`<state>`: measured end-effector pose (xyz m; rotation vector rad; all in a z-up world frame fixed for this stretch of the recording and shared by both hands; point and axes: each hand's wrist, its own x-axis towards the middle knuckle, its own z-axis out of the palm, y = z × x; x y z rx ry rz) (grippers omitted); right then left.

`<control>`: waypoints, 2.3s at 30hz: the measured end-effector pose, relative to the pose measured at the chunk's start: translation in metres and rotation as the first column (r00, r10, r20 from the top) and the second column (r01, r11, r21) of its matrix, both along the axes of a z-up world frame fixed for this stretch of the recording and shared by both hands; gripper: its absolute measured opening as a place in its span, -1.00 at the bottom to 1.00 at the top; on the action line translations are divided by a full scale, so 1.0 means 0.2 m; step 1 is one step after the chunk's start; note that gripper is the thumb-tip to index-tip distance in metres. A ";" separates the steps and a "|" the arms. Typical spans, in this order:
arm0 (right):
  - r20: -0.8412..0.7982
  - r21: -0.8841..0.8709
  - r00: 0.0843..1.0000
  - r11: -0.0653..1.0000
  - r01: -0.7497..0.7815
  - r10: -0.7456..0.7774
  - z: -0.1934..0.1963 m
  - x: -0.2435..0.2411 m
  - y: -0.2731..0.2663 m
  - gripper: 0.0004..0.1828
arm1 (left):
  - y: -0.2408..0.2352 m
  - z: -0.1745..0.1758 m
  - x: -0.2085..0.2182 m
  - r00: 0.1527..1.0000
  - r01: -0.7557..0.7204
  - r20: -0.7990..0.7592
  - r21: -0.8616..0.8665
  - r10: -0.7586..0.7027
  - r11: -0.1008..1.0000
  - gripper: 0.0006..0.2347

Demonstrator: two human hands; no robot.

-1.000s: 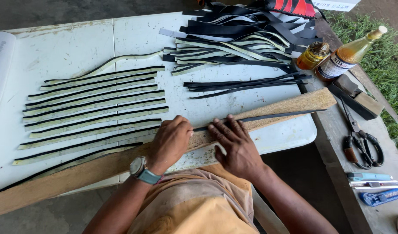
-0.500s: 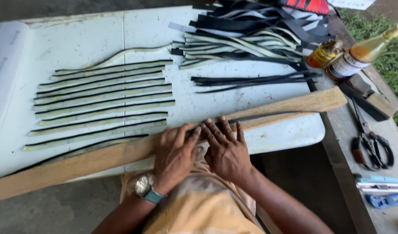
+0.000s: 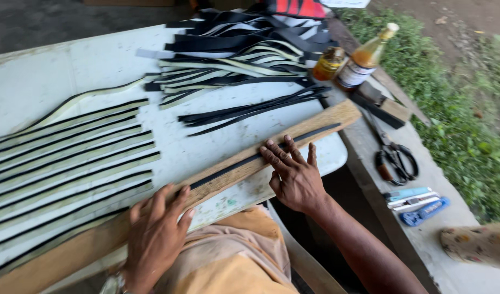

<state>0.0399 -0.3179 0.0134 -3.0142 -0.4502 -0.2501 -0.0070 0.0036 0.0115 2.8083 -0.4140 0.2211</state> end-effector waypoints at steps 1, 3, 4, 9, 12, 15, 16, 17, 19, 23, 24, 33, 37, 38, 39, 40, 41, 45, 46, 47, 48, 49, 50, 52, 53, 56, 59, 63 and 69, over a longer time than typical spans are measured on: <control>-0.012 -0.003 1.000 1.000 0.025 -0.025 0.00 0.02 -0.05 -0.30 | 0.00 -0.01 0.01 1.000 -0.010 -0.014 0.026 0.010 1.000 -0.55; -0.006 0.011 0.998 0.998 0.066 -0.066 0.01 0.04 -0.17 -0.29 | 0.01 -0.03 0.03 0.992 -0.021 -0.126 0.098 0.033 0.995 -0.50; -0.003 0.019 0.996 0.996 0.084 -0.084 0.02 0.05 -0.23 -0.29 | 0.02 -0.05 0.04 0.983 -0.027 -0.179 0.137 0.052 0.990 -0.47; -0.044 0.031 0.979 0.980 0.199 -0.197 0.05 0.12 -0.53 -0.27 | 0.05 -0.12 0.06 0.990 -0.012 -0.134 0.177 0.036 0.984 -0.48; -0.016 0.107 0.974 0.968 0.226 -0.225 0.03 0.18 -0.67 -0.36 | 0.05 -0.11 0.07 0.979 -0.022 -0.197 0.167 0.056 0.986 -0.49; 0.148 0.221 0.977 0.968 0.116 -0.151 -0.02 0.24 -0.74 -0.57 | 0.05 -0.03 0.10 0.951 -0.053 -0.305 0.032 0.061 0.998 -0.55; 0.226 0.258 0.968 0.965 0.052 -0.112 -0.02 0.24 -0.76 -0.65 | 0.05 0.00 0.12 0.937 -0.073 -0.344 -0.027 0.059 0.997 -0.57; 0.244 0.245 0.964 0.969 0.040 -0.102 -0.01 0.27 -0.77 -0.67 | 0.03 0.04 0.15 0.965 -0.043 -0.261 -0.032 0.033 0.999 -0.56; 0.271 0.225 0.960 0.974 0.013 -0.076 0.02 0.29 -0.76 -0.69 | -0.03 0.12 0.21 0.995 0.012 -0.100 -0.023 -0.014 1.000 -0.52; 0.186 0.256 0.982 0.967 -0.003 -0.046 0.19 0.25 -0.70 -0.87 | -0.44 0.18 0.40 0.941 0.337 0.155 -0.384 -0.300 0.860 -0.56; 0.092 0.251 0.995 0.968 0.016 -0.040 0.24 0.23 -0.66 -0.84 | -0.58 0.18 0.45 0.904 0.428 0.151 -0.374 -0.401 0.823 -0.59; -0.129 0.581 0.984 0.813 -0.023 0.120 0.58 0.20 -0.62 -0.82 | -1.02 0.31 0.67 0.680 0.461 -0.043 -0.751 -0.732 0.473 -0.69; -0.120 0.763 0.974 0.646 -0.035 0.194 0.55 0.42 -0.73 -0.84 | -0.76 0.32 0.65 0.658 0.386 -0.134 -0.785 -0.741 0.485 -0.65; -0.115 0.761 0.972 0.648 -0.047 0.206 0.54 0.47 -0.76 -0.84 | -0.69 0.32 0.63 0.656 0.376 -0.138 -0.792 -0.742 0.480 -0.64; -0.114 0.760 0.968 0.647 -0.061 0.225 0.53 0.51 -0.78 -0.85 | -0.61 0.31 0.61 0.646 0.350 -0.157 -0.809 -0.747 0.473 -0.63; -0.102 0.760 0.974 0.647 -0.055 0.204 0.53 0.54 -0.80 -0.85 | -0.54 0.29 0.59 0.635 0.323 -0.175 -0.824 -0.752 0.465 -0.63; -0.090 0.761 0.978 0.646 -0.055 0.190 0.53 0.57 -0.81 -0.85 | -0.48 0.28 0.56 0.628 0.262 -0.209 -0.850 -0.750 0.457 -0.63; -0.112 0.794 0.986 0.608 0.013 0.126 0.55 0.66 -0.86 -0.84 | -0.23 0.22 0.44 0.623 0.123 -0.312 -0.867 -0.717 0.483 -0.65; -0.111 0.802 0.986 0.597 0.016 0.122 0.55 0.67 -0.87 -0.84 | -0.18 0.20 0.41 0.631 0.117 -0.330 -0.854 -0.703 0.506 -0.65; -0.108 0.809 0.988 0.587 0.021 0.115 0.56 0.68 -0.88 -0.84 | -0.12 0.19 0.39 0.642 0.114 -0.356 -0.832 -0.679 0.543 -0.65; -0.105 0.816 0.989 0.578 0.025 0.107 0.56 0.68 -0.90 -0.84 | -0.07 0.17 0.37 0.653 0.109 -0.381 -0.808 -0.655 0.579 -0.65; -0.117 0.835 0.987 0.548 0.038 0.110 0.55 0.69 -0.91 -0.84 | -0.02 0.16 0.36 0.661 0.105 -0.406 -0.782 -0.631 0.614 -0.65; -0.128 0.854 0.985 0.518 0.051 0.113 0.54 0.70 -0.93 -0.85 | 0.04 0.14 0.35 0.672 0.072 -0.428 -0.775 -0.605 0.628 -0.66; -0.198 0.832 0.980 0.530 0.163 0.009 0.50 0.72 -0.97 -0.84 | 0.10 0.13 0.38 0.684 0.023 -0.464 -0.757 -0.563 0.653 -0.67; -0.255 0.785 0.962 0.560 0.265 -0.097 0.45 0.74 -0.97 -0.83 | 0.11 0.12 0.43 0.726 0.042 -0.484 -0.679 -0.489 0.733 -0.69; -0.278 0.825 0.955 0.485 0.291 -0.101 0.27 0.84 -0.98 -0.84 | 0.11 0.11 0.71 0.847 0.052 -0.466 -0.404 -0.255 0.913 -0.75; -0.205 0.630 0.945 0.705 0.326 -0.254 0.07 0.95 -0.93 -0.77 | 0.07 0.08 1.00 0.948 0.064 -0.270 -0.362 -0.170 0.930 -0.83; -0.001 0.364 0.905 0.843 0.396 -0.425 -0.06 1.02 -0.89 -0.65 | -0.02 -0.05 1.22 0.961 -0.013 -0.267 -0.295 -0.069 0.955 -0.79; 0.119 0.354 0.934 0.893 0.278 -0.337 -0.08 1.04 -0.85 -0.54 | -0.03 -0.16 1.24 0.986 0.056 -0.126 -0.355 -0.107 0.933 -0.90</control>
